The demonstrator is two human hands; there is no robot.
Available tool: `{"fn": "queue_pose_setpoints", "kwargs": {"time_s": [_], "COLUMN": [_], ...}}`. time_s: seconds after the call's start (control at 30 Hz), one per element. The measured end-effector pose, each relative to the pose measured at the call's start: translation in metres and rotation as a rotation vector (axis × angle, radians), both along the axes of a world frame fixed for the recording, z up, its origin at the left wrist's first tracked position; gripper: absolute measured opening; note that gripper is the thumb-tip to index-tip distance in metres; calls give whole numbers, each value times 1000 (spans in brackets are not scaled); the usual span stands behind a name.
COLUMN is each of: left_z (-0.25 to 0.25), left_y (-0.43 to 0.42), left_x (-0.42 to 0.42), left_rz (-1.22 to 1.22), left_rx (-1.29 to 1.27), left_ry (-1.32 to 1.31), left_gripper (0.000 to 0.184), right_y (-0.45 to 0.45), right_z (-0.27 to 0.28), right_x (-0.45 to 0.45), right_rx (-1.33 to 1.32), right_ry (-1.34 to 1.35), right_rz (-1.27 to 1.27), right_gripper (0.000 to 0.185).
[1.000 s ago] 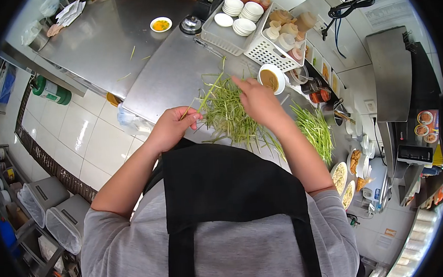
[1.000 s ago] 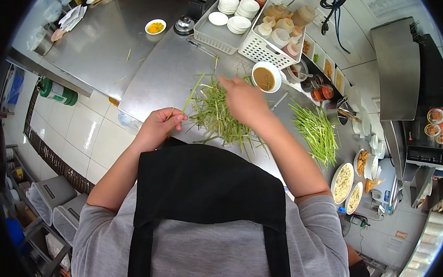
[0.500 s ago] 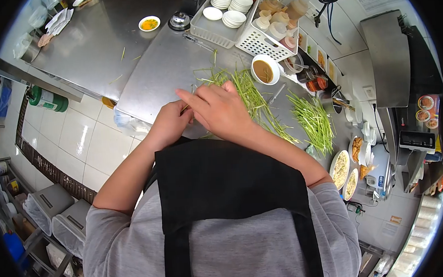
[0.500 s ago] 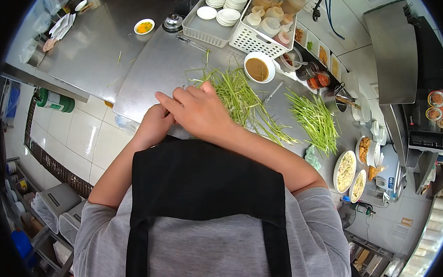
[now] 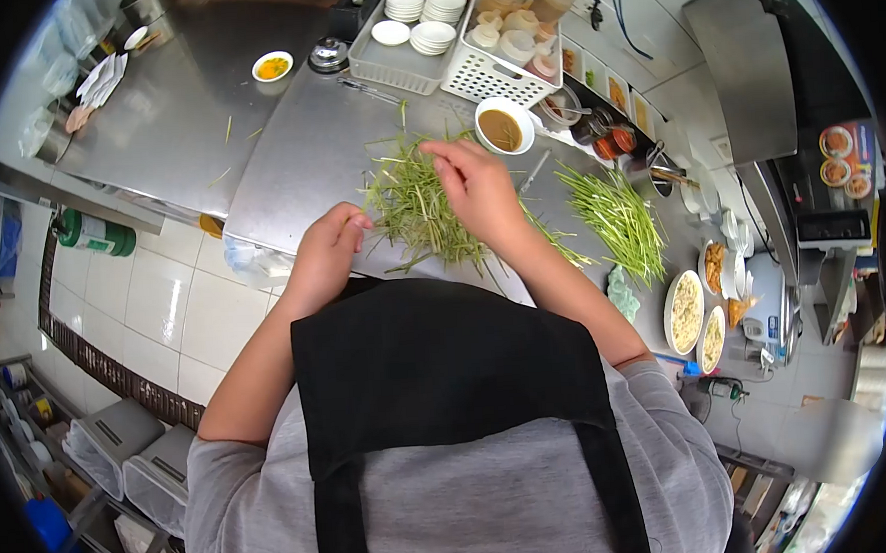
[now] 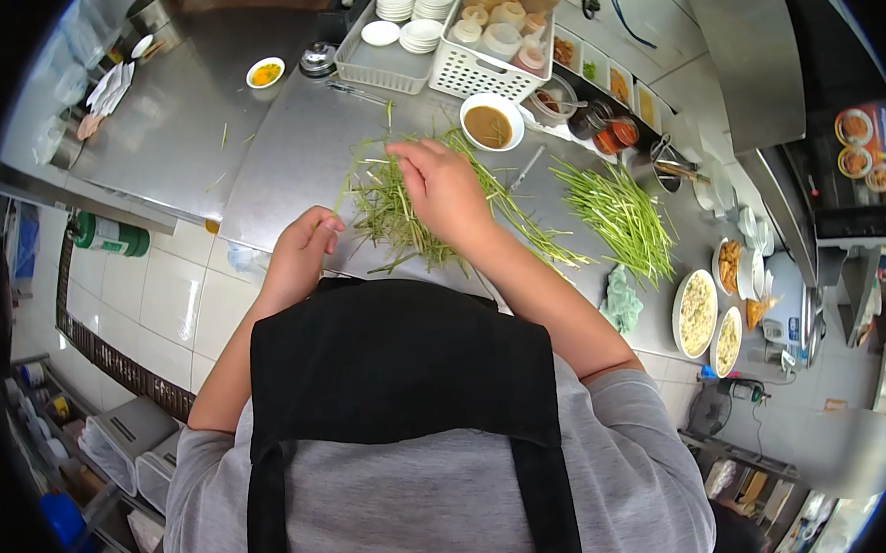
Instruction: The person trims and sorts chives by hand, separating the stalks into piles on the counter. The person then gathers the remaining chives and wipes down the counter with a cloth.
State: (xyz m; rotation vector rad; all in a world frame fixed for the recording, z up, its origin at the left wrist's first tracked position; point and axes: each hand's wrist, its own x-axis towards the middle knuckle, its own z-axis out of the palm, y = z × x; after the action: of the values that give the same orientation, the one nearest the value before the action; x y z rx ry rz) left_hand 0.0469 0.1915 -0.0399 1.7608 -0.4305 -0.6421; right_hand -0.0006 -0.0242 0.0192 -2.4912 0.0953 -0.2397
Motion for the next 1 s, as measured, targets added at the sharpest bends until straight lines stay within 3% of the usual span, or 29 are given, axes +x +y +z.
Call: {"fn": "queue_pose_setpoints", "kwargs": {"time_s": [0.03, 0.1, 0.13, 0.2, 0.27, 0.33, 0.5, 0.57, 0.7, 0.77, 0.9, 0.97, 1.0], "left_z": [-1, -2, 0, 5, 7, 5, -7, -16, 2, 12, 15, 11, 11], "left_y": [1, 1, -5, -20, -38, -56, -93, -104, -125, -131, -141, -145, -147], "left_x": [1, 1, -1, -8, -19, -29, -54, -60, -77, -81, -90, -95, -98], "left_rz": [-17, 34, 8, 123, 80, 24, -52, -172, -220, -226, -193, -155, -175], "left_rx": [2, -219, -214, -395, -529, -659, -777, -814, -681, -588, -554, -521, -516], "left_ry": [-5, 295, 292, 424, 504, 591, 602, 618, 641, 544, 579, 631, 627], "left_gripper": [18, 18, 18, 21, 21, 21, 20, 20, 21, 33, 43, 48, 48], "right_y": [-6, -20, -20, -7, 16, 29, -2, -18, -71, -112, -199, -254, -255], "right_z": [-13, -47, -54, -59, -40, -41, -29, -32, -34, -39, -23, -46, -39], "right_x": [-5, -21, -26, -34, -39, -44, -75, -92, -135, -161, -200, -216, -227], "right_rx": [2, -425, -262, 147, 399, 365, 446, 645, 331, 231, 47, -265, -265], "right_ry": [-5, -108, -7, 21, 215, 188, 90, 79, 113, 56, 104, -112, -119], "right_rz": [-17, -78, -40, -6, 84, 95, -69, -66, -130, -157, -478, -647, -667], "right_gripper": [31, 50, 64, 59, 43, 26, 18, 15, 17, 18, 18, 26, 26]}}
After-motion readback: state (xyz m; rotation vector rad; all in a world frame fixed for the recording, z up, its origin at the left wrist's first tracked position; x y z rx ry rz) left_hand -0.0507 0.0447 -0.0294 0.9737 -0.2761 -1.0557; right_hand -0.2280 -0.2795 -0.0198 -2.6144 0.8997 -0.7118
